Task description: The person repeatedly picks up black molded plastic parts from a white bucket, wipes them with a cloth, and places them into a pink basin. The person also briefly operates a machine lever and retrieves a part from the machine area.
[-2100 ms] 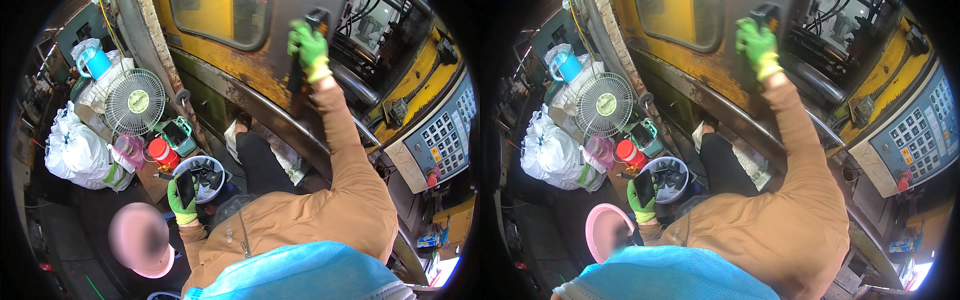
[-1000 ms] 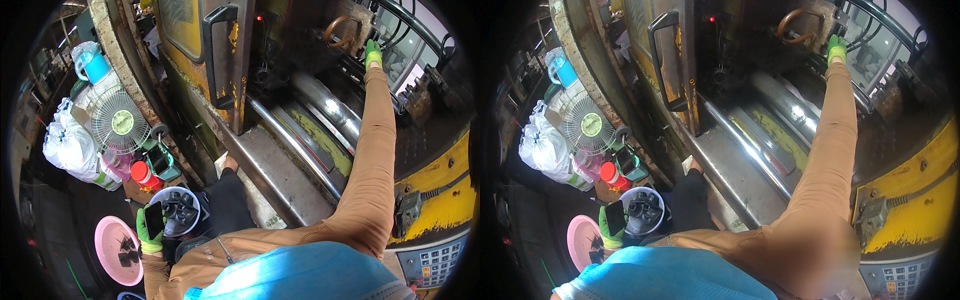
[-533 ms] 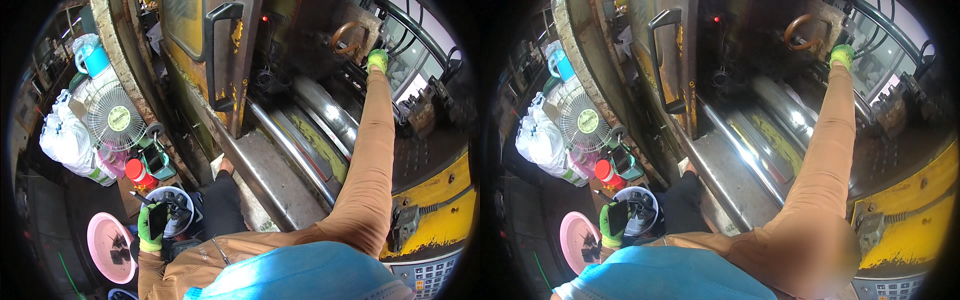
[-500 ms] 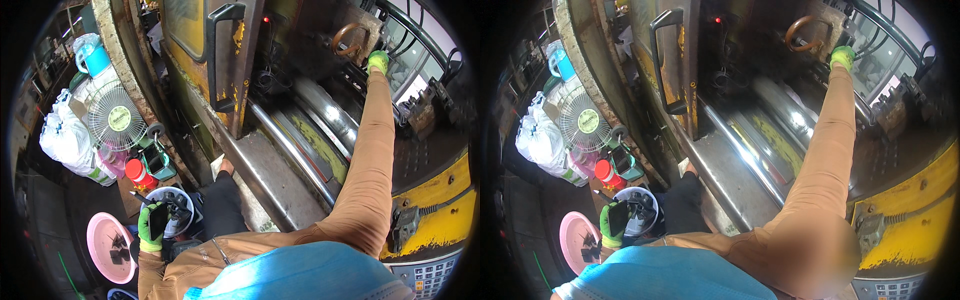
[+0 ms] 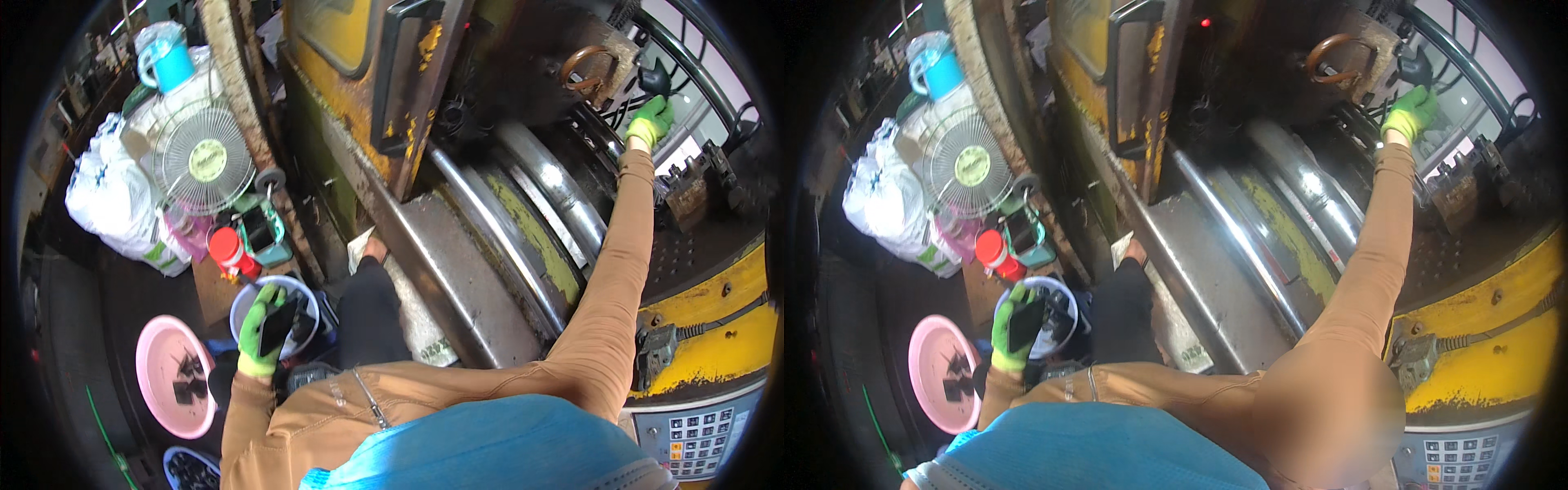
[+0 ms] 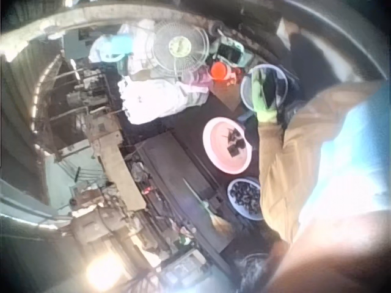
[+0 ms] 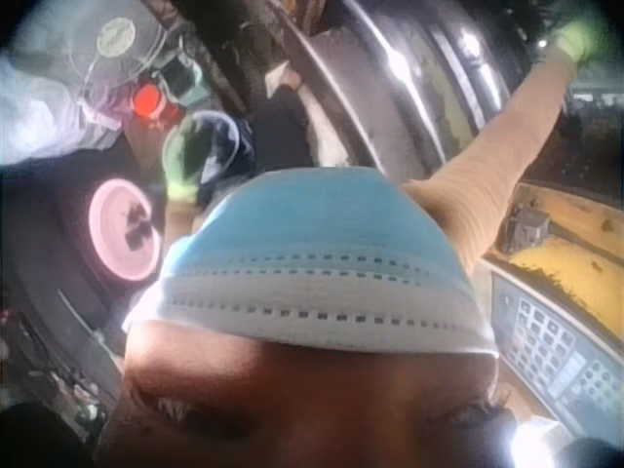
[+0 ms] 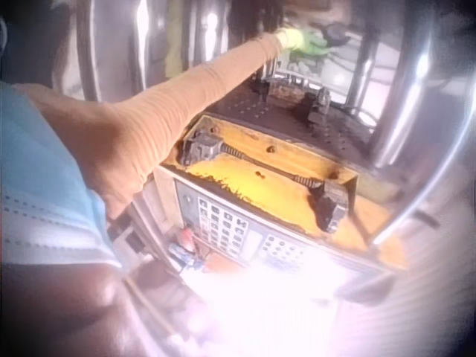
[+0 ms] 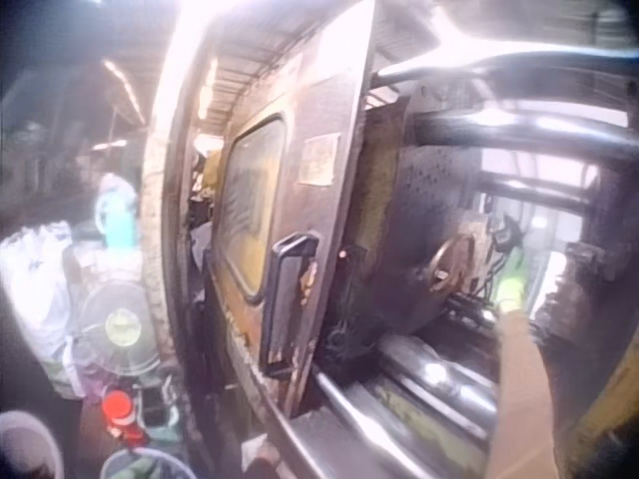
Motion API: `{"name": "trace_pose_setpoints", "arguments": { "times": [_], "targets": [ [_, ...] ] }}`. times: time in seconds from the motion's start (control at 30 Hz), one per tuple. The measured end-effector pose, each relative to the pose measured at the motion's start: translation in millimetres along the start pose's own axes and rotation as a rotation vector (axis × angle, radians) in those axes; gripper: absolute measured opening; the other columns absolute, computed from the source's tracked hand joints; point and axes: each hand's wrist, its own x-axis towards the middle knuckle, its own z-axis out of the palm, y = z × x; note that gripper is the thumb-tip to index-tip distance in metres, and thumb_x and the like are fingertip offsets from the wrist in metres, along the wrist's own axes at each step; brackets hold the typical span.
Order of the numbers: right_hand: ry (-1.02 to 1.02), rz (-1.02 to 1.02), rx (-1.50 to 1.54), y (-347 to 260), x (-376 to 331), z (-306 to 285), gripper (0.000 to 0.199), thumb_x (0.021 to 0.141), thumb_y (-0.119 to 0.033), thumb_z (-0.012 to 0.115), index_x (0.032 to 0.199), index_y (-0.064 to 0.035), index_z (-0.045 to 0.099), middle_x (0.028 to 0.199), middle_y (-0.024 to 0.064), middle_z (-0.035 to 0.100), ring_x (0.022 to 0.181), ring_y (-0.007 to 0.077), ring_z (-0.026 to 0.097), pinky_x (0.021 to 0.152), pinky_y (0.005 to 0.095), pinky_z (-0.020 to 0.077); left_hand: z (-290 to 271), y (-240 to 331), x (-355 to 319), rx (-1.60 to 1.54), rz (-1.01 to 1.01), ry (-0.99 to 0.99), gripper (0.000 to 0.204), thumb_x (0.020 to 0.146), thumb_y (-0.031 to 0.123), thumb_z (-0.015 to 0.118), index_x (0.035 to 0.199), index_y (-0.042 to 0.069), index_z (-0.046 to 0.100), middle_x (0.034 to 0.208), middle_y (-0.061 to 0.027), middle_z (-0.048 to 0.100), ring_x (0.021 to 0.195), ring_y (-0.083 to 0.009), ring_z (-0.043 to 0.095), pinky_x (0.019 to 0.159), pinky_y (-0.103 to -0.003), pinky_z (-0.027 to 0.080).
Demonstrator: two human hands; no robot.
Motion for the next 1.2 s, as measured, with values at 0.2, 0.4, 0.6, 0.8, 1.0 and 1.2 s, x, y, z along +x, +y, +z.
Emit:
{"name": "trace_pose_setpoints", "arguments": {
  "times": [0.2, 0.4, 0.6, 0.8, 1.0, 1.2],
  "targets": [
    [-0.486, -0.516, 0.431, -207.8, -56.9, -71.3, 0.028, 0.088, -0.003, 0.058, 0.116, -0.0027, 0.064, 0.112, 0.0128, 0.066, 0.099, 0.0263, 0.063, 0.090, 0.0345, 0.0484, 73.7, -7.7, 19.5, -0.136, -0.138, -0.202, 0.056, 0.094, 0.026, 0.053, 0.145, 0.006, 0.038, 0.136, -0.0151, 0.051, 0.122, -0.0317, 0.052, 0.104, -0.046, 0.042],
    [-0.927, -1.366, 0.806, -378.9, -172.0, -149.0, 0.041, 0.061, -0.010, 0.071, 0.102, -0.0126, 0.068, 0.113, 0.0057, 0.064, 0.104, 0.0312, 0.061, 0.088, 0.0419, 0.0555, 103.6, 10.6, 12.4, -0.211, -0.177, -0.409, 0.037, 0.094, 0.021, 0.055, 0.127, 0.005, 0.053, 0.123, -0.0165, 0.060, 0.109, -0.0250, 0.060, 0.090, -0.036, 0.050],
    [-1.139, -1.497, 1.069, -457.9, -254.2, -201.4, 0.042, 0.063, -0.014, 0.066, 0.104, -0.0089, 0.065, 0.116, 0.0073, 0.058, 0.109, 0.0320, 0.058, 0.093, 0.0405, 0.0525, 42.6, 23.5, -42.6, -0.171, -0.089, -0.430, 0.037, 0.097, 0.024, 0.046, 0.124, 0.002, 0.055, 0.119, -0.0166, 0.062, 0.106, -0.0262, 0.061, 0.095, -0.039, 0.049],
    [-1.457, -1.162, 1.459, -528.0, -306.0, -227.4, 0.045, 0.065, -0.003, 0.064, 0.110, -0.0067, 0.064, 0.118, 0.0093, 0.061, 0.111, 0.0355, 0.058, 0.089, 0.0425, 0.0525, -9.4, 31.8, -104.7, 0.466, 0.441, -0.141, 0.037, 0.092, 0.022, 0.054, 0.123, 0.001, 0.053, 0.117, -0.0158, 0.061, 0.104, -0.0260, 0.061, 0.092, -0.040, 0.049],
    [-1.637, -0.648, 1.753, -578.1, -360.8, -262.9, 0.049, 0.067, 0.004, 0.073, 0.115, -0.0041, 0.062, 0.119, 0.0151, 0.062, 0.109, 0.0369, 0.060, 0.089, 0.0417, 0.0519, -46.4, 65.4, -174.4, 1.385, 0.877, 0.418, 0.012, 0.076, 0.009, 0.074, 0.084, 0.002, 0.069, 0.088, -0.0138, 0.070, 0.080, -0.0203, 0.068, 0.068, -0.031, 0.053],
    [-0.972, -0.270, 1.038, -494.3, -312.0, -183.7, 0.037, 0.075, -0.007, 0.075, 0.107, -0.0004, 0.057, 0.105, 0.0164, 0.062, 0.087, 0.0265, 0.062, 0.070, 0.0367, 0.0541, -165.5, 95.5, -267.0, 1.109, 0.684, 0.727, 0.027, 0.091, 0.015, 0.059, 0.113, 0.000, 0.061, 0.105, -0.0103, 0.065, 0.096, -0.0214, 0.062, 0.085, -0.035, 0.051]
  ]
}}
